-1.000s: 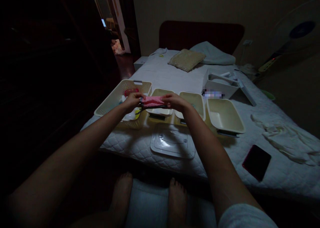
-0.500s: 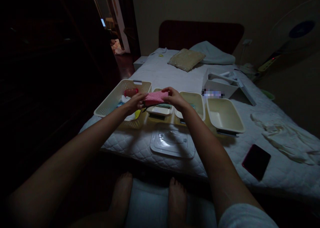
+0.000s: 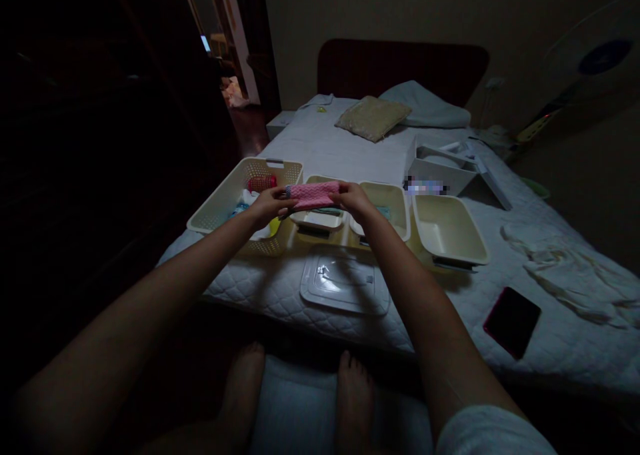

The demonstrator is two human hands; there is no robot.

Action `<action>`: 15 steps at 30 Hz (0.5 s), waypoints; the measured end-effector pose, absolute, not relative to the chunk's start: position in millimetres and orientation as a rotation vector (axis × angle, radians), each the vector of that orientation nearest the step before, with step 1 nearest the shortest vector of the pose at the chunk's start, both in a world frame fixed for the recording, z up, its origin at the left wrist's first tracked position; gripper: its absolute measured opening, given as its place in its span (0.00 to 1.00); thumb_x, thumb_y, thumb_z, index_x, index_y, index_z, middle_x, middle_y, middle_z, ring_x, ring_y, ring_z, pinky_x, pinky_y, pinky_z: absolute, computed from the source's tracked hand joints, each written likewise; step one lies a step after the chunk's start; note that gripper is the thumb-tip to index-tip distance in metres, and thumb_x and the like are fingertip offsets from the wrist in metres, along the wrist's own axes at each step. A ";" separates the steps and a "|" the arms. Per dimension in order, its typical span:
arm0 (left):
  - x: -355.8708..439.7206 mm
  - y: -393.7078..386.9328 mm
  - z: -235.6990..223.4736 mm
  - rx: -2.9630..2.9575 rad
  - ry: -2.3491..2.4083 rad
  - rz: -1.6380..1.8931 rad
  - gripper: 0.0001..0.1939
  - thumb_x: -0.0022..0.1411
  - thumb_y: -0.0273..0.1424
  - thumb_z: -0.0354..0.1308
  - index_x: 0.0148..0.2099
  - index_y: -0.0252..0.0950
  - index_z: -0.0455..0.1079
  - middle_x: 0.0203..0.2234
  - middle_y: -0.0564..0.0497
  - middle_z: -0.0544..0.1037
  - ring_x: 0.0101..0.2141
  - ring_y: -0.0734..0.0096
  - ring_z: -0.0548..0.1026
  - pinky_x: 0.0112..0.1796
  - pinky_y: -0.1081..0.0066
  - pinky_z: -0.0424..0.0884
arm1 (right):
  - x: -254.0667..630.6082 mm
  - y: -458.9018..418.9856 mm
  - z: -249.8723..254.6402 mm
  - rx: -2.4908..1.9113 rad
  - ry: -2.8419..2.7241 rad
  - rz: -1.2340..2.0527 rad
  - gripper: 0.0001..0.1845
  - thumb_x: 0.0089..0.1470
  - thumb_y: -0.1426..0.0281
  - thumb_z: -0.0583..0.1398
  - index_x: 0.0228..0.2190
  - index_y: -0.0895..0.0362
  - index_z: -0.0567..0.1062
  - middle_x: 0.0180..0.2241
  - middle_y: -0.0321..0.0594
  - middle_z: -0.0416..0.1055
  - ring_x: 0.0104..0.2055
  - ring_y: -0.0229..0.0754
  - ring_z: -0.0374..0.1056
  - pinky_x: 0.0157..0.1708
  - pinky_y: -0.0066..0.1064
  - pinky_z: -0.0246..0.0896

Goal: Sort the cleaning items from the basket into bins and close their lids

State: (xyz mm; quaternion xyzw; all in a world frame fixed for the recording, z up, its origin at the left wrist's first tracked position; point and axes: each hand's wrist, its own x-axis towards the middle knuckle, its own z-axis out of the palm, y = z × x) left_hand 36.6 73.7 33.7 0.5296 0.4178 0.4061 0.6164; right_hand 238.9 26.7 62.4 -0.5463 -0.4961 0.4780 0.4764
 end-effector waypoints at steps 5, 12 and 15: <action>37.6 75.7 30.2 1.259 1.031 0.972 0.17 0.36 0.25 0.67 0.33 0.32 0.69 0.27 0.52 0.73 0.27 0.77 0.70 0.28 0.76 0.66 | 241.8 24.6 53.3 -1.423 -1.233 1.143 0.04 0.44 0.76 0.60 0.28 0.61 0.72 0.27 0.39 0.71 0.28 0.34 0.65 0.33 0.28 0.64; 41.6 85.5 16.8 1.256 1.081 0.983 0.15 0.38 0.23 0.65 0.32 0.33 0.68 0.26 0.53 0.73 0.28 0.76 0.70 0.31 0.74 0.68 | 245.0 32.7 36.8 -1.426 -1.246 1.141 0.09 0.43 0.77 0.58 0.31 0.60 0.72 0.29 0.39 0.70 0.28 0.34 0.64 0.32 0.28 0.64; 47.4 93.3 7.8 1.222 1.065 0.999 0.15 0.38 0.21 0.64 0.32 0.33 0.69 0.27 0.54 0.73 0.29 0.75 0.70 0.33 0.73 0.68 | 245.9 39.9 30.4 -1.440 -1.231 1.083 0.10 0.40 0.79 0.57 0.29 0.59 0.70 0.26 0.35 0.68 0.27 0.33 0.63 0.34 0.29 0.64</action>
